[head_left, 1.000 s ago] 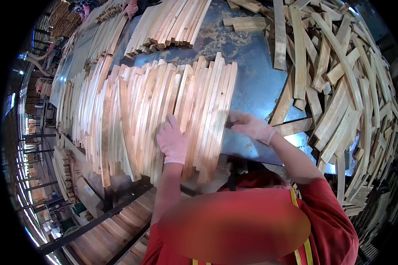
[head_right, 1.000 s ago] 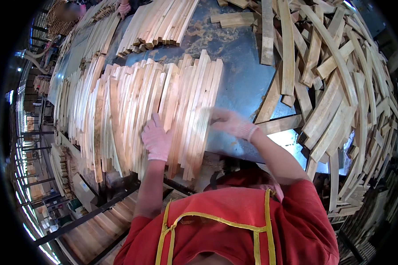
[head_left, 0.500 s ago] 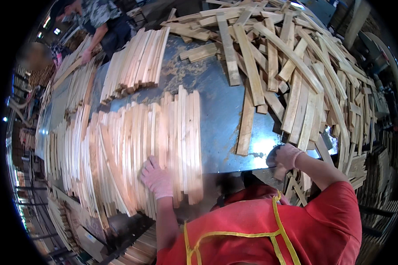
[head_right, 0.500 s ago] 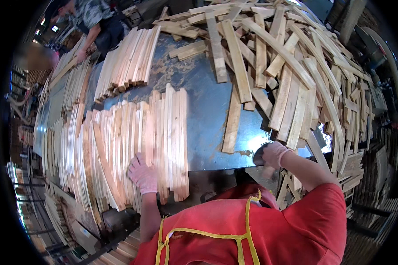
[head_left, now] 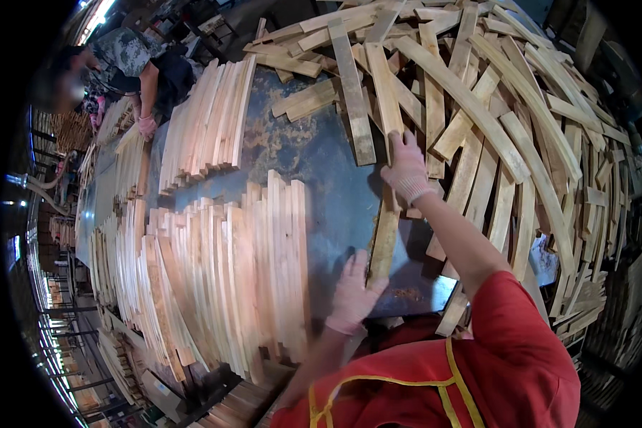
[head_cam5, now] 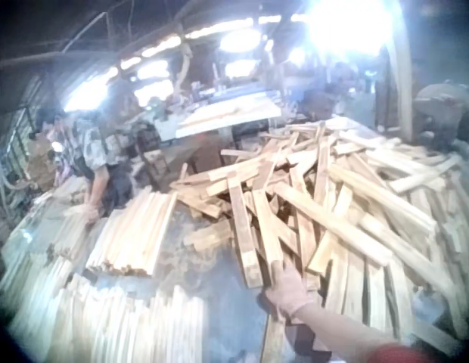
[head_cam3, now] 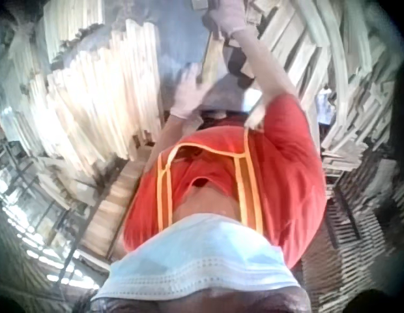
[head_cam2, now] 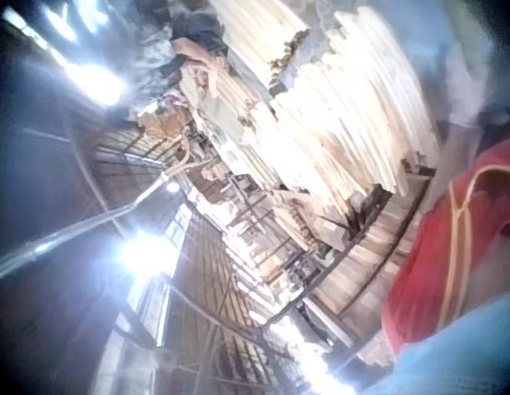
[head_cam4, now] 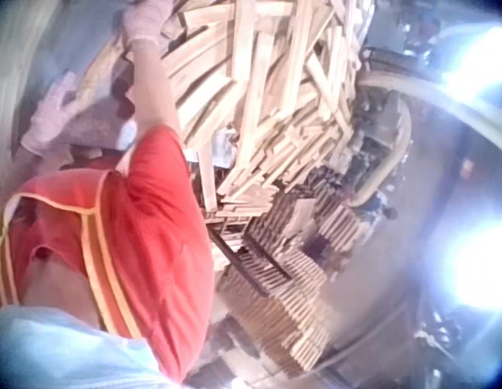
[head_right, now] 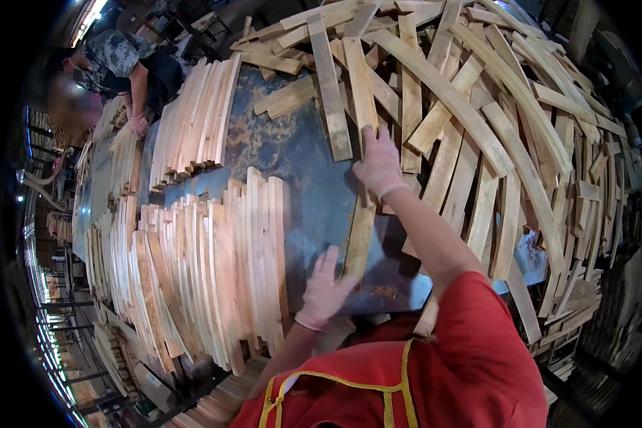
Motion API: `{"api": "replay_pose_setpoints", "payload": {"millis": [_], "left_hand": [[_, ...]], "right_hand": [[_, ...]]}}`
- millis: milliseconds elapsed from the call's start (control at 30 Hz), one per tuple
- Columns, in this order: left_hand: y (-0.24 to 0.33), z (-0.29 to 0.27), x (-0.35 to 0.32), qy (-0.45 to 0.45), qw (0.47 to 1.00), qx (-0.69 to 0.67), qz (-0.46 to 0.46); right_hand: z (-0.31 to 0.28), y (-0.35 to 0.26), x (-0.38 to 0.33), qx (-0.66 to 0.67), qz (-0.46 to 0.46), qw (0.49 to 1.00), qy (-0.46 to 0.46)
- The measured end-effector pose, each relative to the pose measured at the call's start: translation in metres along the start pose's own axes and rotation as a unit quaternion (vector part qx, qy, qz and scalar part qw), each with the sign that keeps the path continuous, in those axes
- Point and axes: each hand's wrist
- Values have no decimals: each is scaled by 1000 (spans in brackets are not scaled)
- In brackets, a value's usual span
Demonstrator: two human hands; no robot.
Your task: The person repeatedly picks up thin wooden planks from a large pile on a metal table and stacks them into a neat pile. The person uses both hands to align and place the planks one by one.
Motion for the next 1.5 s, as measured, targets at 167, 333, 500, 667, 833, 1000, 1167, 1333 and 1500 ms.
{"api": "replay_pose_setpoints", "payload": {"millis": [167,333,500,667,833,1000,1167,1333,1500], "left_hand": [[-7,-26,19,-58,840,-538,-37],[-31,-15,-1,44,872,-471,-122],[-57,-17,-63,160,949,209,-173],[-97,-36,-114,199,900,355,-152],[-105,-62,-129,85,947,287,-115],[-135,-47,-138,133,941,305,-66],[-119,-54,-129,165,942,288,-49],[-111,-44,-94,181,938,296,10],[-92,-38,-93,175,921,348,-3]], "right_hand": [[30,2,-129,148,-201,962,-108],[-47,64,-79,-167,-106,970,144],[-40,74,-94,-324,103,940,27],[-37,93,-113,-283,121,950,51],[-52,113,-136,-4,84,983,162],[13,53,-266,118,-48,988,83],[119,-39,-331,209,-13,972,-106],[171,-83,-269,236,-141,906,-322],[60,-63,-178,165,-188,909,-333]]}}
Point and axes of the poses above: each hand's wrist, its own x-axis towards the middle knuckle, its own z-axis out of the palm, y = z × x, and after that the axes turned 12 degrees about -y, right-handed
